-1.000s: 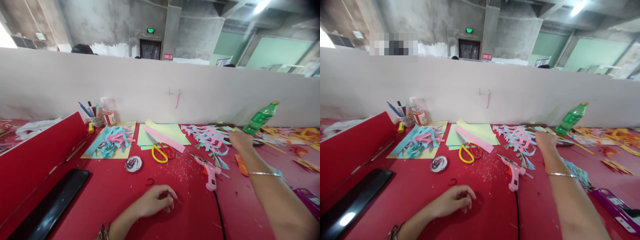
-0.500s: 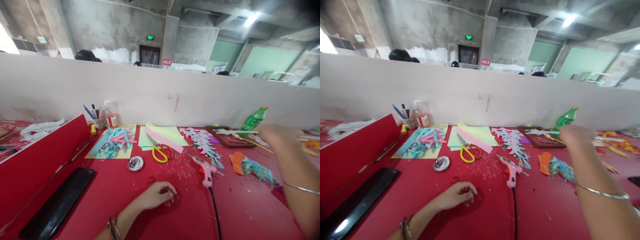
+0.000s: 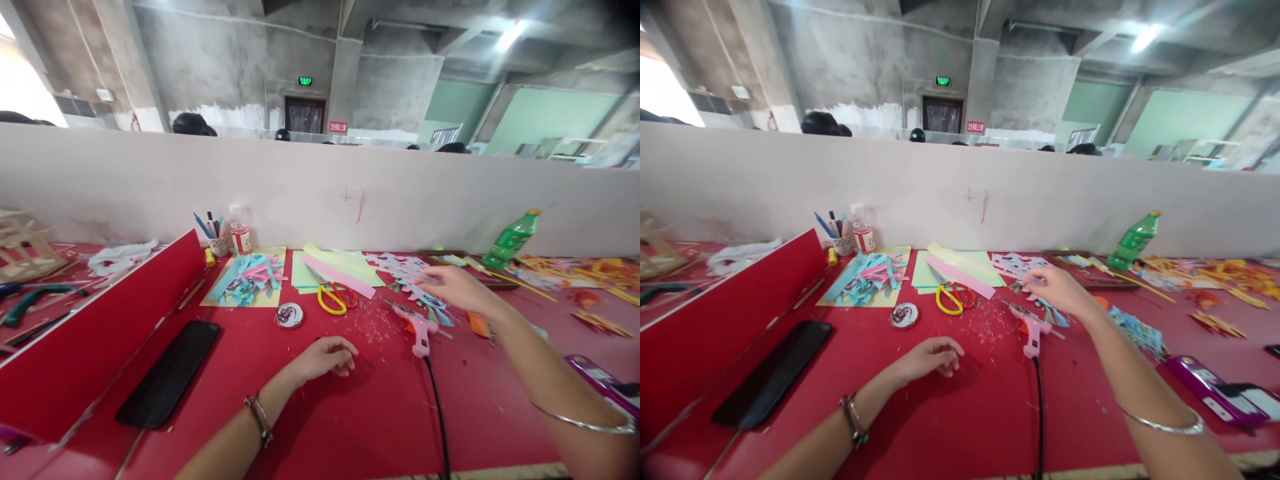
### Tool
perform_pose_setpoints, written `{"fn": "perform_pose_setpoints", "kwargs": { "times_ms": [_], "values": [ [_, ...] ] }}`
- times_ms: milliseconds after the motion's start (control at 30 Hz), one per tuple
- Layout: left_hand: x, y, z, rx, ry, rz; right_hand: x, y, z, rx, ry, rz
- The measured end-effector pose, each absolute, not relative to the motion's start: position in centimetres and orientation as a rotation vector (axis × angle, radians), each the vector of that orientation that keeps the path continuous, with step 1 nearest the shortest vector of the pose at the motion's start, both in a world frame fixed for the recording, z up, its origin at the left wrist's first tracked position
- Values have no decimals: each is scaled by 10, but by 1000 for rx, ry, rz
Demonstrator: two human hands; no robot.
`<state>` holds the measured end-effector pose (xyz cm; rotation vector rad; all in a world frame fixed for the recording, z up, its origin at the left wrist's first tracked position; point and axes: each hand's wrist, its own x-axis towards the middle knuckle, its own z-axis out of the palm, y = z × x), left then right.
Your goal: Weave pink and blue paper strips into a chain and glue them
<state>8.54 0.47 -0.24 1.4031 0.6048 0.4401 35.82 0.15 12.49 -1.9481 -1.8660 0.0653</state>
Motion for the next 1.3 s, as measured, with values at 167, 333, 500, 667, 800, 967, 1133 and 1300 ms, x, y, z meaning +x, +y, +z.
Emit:
{"fn": "perform_pose_setpoints", "kwargs": {
  "times_ms": [167,333,500,667,800,967,1133,1300],
  "values": [
    [49,19,7,1454,648,473,331,7,110,-1746,-1959,480],
    [19,31,2,1507,771,594,309,18,94,-1710,-1835,463],
    [15,28,7,1600,844,789,261,15,80,-1639,-1855,468],
    [21,11,30,1820,873,934,203,-12,72,-1510,-1979,519],
    [23,-6,31,2062,936,975,181,-32,68,-1533,-2067,477],
    [18,-26,25,2133,900,965,180,-49,63,-1627,-2161,347],
    [13,-45,28,2389,913,848,181,-69,62,-1634,-2246,279],
    [10,-61,31,2578,943,814,179,-89,66,-1648,-2309,178]
  ]
}}
